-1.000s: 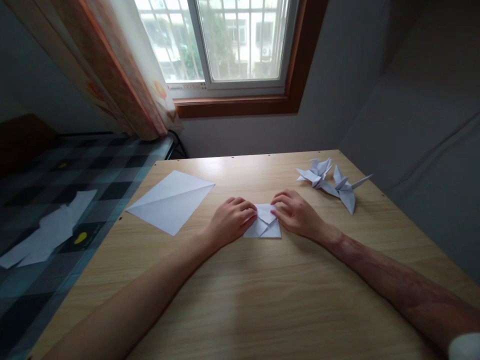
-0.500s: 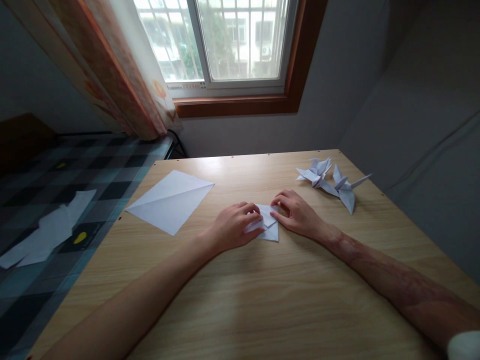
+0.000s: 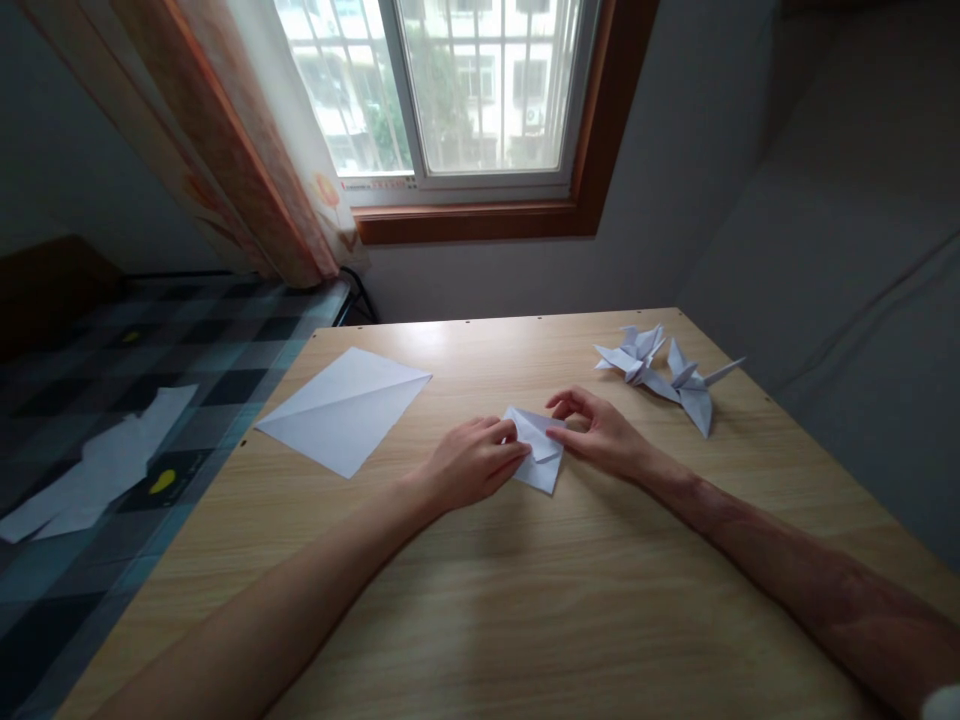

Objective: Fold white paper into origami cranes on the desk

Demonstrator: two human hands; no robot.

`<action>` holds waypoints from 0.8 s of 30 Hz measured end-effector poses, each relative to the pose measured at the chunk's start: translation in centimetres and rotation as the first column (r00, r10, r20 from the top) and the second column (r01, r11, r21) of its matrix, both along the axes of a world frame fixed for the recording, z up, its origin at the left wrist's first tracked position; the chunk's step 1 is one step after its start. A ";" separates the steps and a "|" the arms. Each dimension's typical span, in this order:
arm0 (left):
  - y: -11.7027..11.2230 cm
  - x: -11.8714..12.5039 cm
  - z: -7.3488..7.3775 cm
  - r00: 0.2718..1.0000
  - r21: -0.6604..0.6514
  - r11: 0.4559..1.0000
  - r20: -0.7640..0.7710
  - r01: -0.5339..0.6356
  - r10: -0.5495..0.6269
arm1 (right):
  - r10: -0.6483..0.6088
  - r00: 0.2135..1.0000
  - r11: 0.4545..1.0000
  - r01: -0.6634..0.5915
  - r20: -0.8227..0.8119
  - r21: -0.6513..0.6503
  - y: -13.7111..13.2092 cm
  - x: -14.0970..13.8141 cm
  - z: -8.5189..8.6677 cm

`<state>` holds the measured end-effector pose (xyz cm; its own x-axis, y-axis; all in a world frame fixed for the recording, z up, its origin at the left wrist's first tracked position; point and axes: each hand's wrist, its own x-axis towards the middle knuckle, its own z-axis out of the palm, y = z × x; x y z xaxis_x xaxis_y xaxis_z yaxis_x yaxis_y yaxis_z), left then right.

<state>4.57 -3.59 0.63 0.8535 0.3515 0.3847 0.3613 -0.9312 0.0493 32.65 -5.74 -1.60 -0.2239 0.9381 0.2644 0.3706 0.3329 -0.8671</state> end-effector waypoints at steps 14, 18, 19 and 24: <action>0.0 0.0 -0.1 0.989 -0.004 0.997 0.127 -0.076 0.076 | -0.167 0.984 0.986 0.168 -0.066 0.016 -1.0 -1.4 0.4; -0.2 -0.1 0.3 0.987 0.042 0.999 0.159 -0.024 0.017 | -0.320 0.947 0.878 0.284 0.033 0.384 -1.1 -0.5 2.2; -0.3 -0.1 0.4 0.982 0.045 0.998 0.186 -0.036 0.027 | -0.305 0.949 0.854 0.235 0.081 0.465 -1.2 -0.3 2.4; 0.0 -0.4 0.7 0.908 -0.039 0.980 0.369 -0.196 0.196 | -0.111 0.902 0.832 -0.146 0.418 0.535 -1.3 -0.2 1.6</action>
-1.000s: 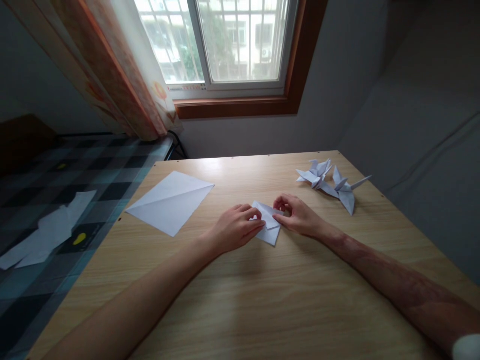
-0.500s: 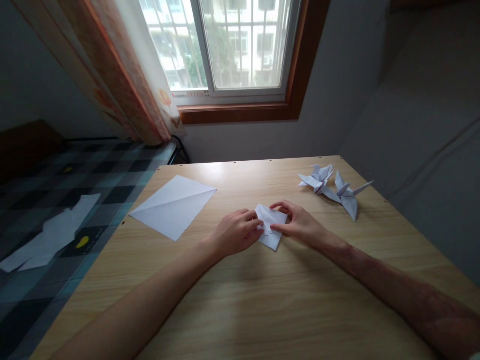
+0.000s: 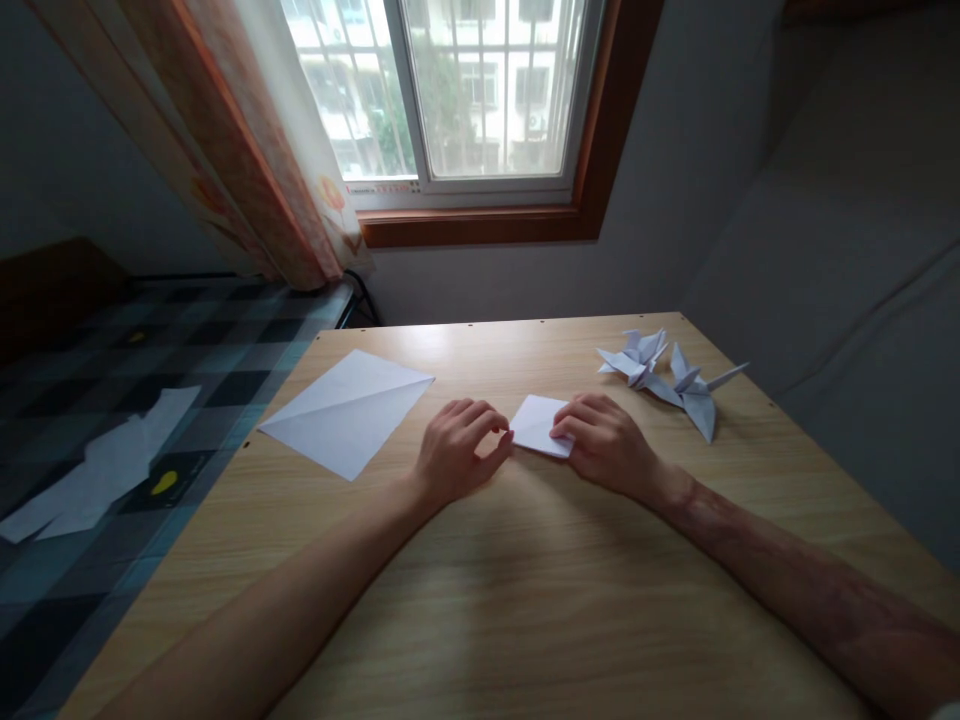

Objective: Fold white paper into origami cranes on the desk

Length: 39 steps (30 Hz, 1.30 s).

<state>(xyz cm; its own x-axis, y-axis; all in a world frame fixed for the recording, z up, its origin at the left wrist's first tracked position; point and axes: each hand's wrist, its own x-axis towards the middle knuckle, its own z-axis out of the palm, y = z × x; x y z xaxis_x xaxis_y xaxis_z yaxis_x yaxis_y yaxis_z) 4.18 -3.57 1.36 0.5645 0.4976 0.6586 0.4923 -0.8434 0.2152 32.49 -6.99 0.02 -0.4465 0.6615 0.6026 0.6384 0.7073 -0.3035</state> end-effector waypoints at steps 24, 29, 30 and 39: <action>1.9 -0.2 -0.5 0.974 -0.367 0.910 -0.034 0.195 -0.223 | 0.031 0.985 0.930 -0.091 -0.171 -0.356 -0.1 -0.6 0.1; 2.1 -0.3 -0.3 0.969 -0.456 0.860 0.022 0.230 -0.247 | 0.005 0.995 0.963 -0.032 -0.103 -0.266 0.1 -0.8 -0.2; 2.2 -0.3 -0.2 0.967 -0.469 0.851 0.029 0.235 -0.251 | -0.001 0.995 0.965 -0.026 -0.100 -0.262 0.2 -0.8 -0.3; 2.6 -0.9 0.1 0.969 -0.513 0.839 -0.051 0.182 -0.241 | -0.010 0.993 0.936 -0.033 -0.118 -0.352 0.3 -0.6 -0.4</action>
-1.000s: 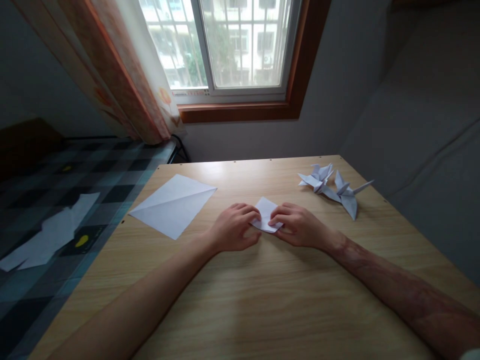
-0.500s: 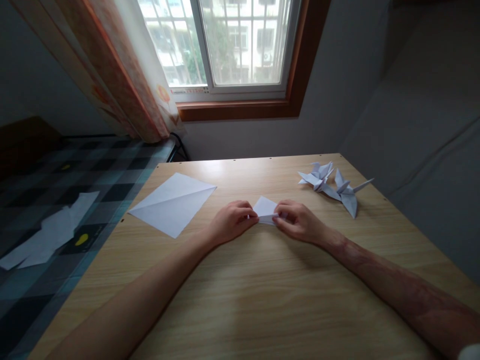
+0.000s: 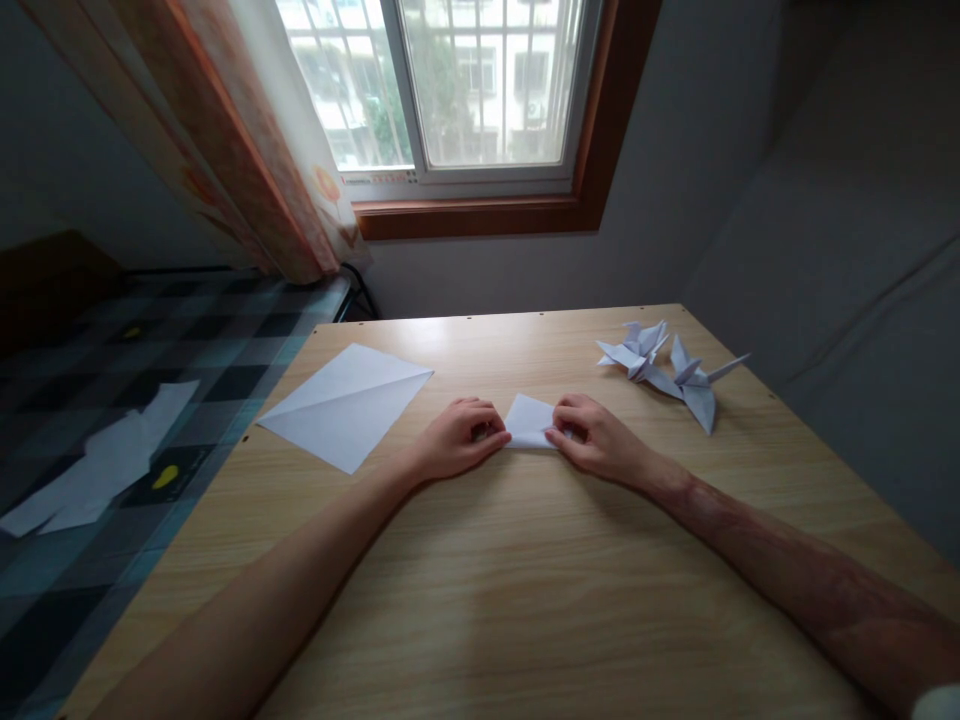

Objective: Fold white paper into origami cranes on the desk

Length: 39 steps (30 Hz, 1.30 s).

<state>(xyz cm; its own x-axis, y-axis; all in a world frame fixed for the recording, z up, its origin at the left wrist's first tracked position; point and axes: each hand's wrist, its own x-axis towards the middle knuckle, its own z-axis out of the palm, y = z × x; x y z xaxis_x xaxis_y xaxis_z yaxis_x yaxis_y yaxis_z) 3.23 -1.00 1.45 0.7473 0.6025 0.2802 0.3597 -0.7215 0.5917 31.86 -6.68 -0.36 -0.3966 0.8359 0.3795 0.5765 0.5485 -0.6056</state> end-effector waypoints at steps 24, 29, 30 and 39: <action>0.8 -1.4 1.4 0.981 -0.126 0.978 -0.079 0.166 -0.177 | 0.029 1.000 0.998 -0.028 0.001 -0.064 0.3 0.2 -0.3; 1.2 -1.3 1.0 0.981 -0.123 0.975 -0.034 0.187 -0.193 | -0.008 1.000 1.000 0.009 0.014 -0.023 0.1 0.2 -0.2; 1.3 -1.3 0.8 0.983 -0.110 0.978 -0.024 0.176 -0.180 | -0.021 1.000 1.000 0.021 0.014 -0.006 0.1 0.2 -0.2; 1.3 -1.7 0.6 0.990 0.229 0.972 -0.142 0.053 -0.021 | -0.065 0.998 0.997 0.064 0.007 0.043 0.2 0.2 -0.3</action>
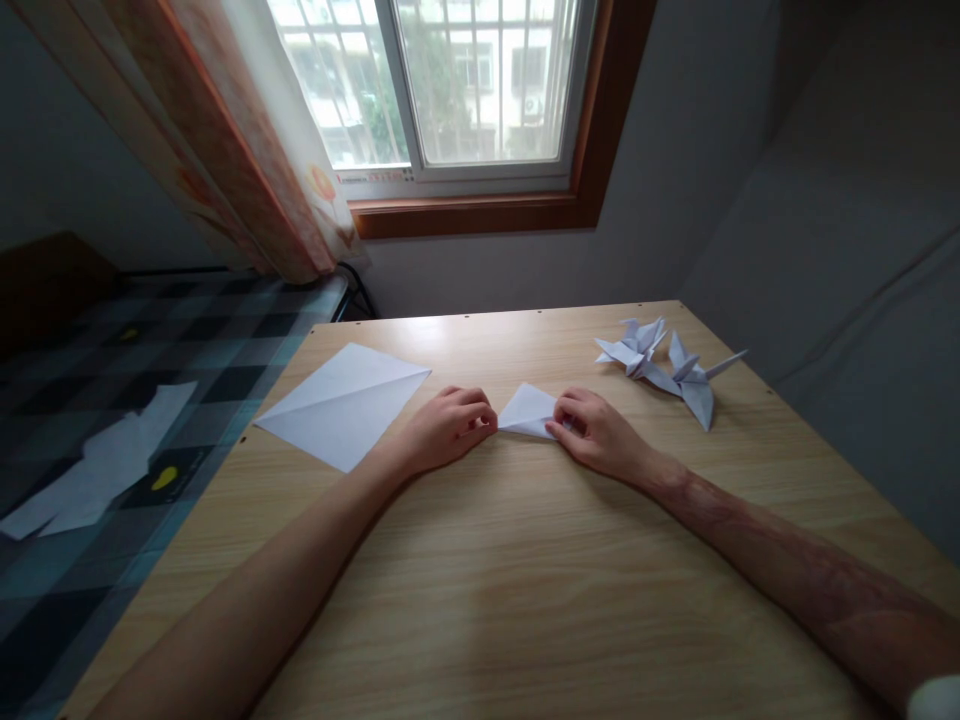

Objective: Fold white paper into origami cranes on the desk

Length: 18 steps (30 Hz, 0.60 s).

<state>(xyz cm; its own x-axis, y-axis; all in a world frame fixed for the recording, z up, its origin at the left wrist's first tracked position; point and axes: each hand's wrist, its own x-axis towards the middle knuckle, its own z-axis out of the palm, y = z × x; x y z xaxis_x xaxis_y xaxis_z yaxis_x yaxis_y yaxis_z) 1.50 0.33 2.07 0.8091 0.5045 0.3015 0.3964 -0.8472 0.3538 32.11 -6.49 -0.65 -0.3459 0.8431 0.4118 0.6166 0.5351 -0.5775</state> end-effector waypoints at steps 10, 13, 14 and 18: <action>-0.8 0.2 -0.1 0.999 0.019 0.999 0.011 0.030 -0.030 | 0.015 1.000 0.999 -0.015 0.002 -0.046 0.2 -0.1 0.0; -0.8 0.6 -0.2 0.994 -0.099 0.994 0.094 -0.048 0.058 | 0.017 1.000 0.998 -0.017 0.006 -0.052 0.2 -0.1 0.0; -0.9 0.9 -0.2 0.990 -0.158 0.985 0.112 -0.072 0.090 | 0.019 1.000 0.998 -0.018 0.008 -0.053 0.2 -0.1 0.0; -1.6 2.0 0.0 0.968 -0.303 0.938 0.129 -0.168 0.215 | 0.024 1.000 0.998 -0.024 0.012 -0.050 0.2 -0.2 -0.1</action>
<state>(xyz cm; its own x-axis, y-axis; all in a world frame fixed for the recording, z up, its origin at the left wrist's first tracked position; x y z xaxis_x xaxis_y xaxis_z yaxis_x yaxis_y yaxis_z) 3.53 -1.29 2.04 0.6426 0.7289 0.2363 0.4600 -0.6136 0.6418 31.92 -6.27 -0.73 -0.3712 0.8537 0.3652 0.6114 0.5207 -0.5959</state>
